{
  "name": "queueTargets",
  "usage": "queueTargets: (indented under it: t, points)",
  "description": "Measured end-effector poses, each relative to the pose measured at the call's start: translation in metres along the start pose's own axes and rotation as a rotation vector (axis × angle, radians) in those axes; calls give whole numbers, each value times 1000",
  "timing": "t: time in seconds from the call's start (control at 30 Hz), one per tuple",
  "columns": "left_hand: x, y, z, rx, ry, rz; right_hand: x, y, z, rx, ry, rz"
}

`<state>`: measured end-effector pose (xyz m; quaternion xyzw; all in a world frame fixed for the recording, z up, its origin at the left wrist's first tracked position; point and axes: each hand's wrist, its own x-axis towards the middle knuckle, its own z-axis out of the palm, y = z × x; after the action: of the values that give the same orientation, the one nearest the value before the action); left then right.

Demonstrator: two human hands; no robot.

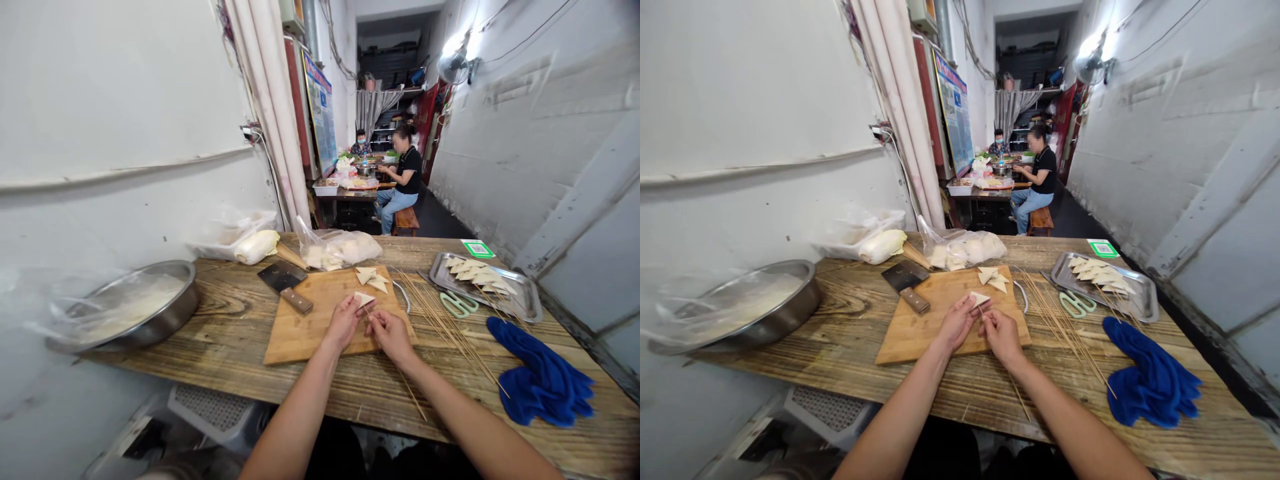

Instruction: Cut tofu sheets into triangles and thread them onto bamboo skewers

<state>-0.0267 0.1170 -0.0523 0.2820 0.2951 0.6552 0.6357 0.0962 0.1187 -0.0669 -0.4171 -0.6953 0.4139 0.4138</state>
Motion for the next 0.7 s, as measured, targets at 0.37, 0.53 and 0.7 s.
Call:
queueTargets:
  t: [0.37, 0.53, 0.7]
  points:
    - [-1, 0, 1, 23, -54, 2, 0, -3, 0, 36, 12, 19]
    - [-1, 0, 2, 38, -52, -14, 1, -5, 1, 134, 4, 83]
    - [2, 8, -6, -106, 104, -57, -1, -8, -2, 38, -62, 32]
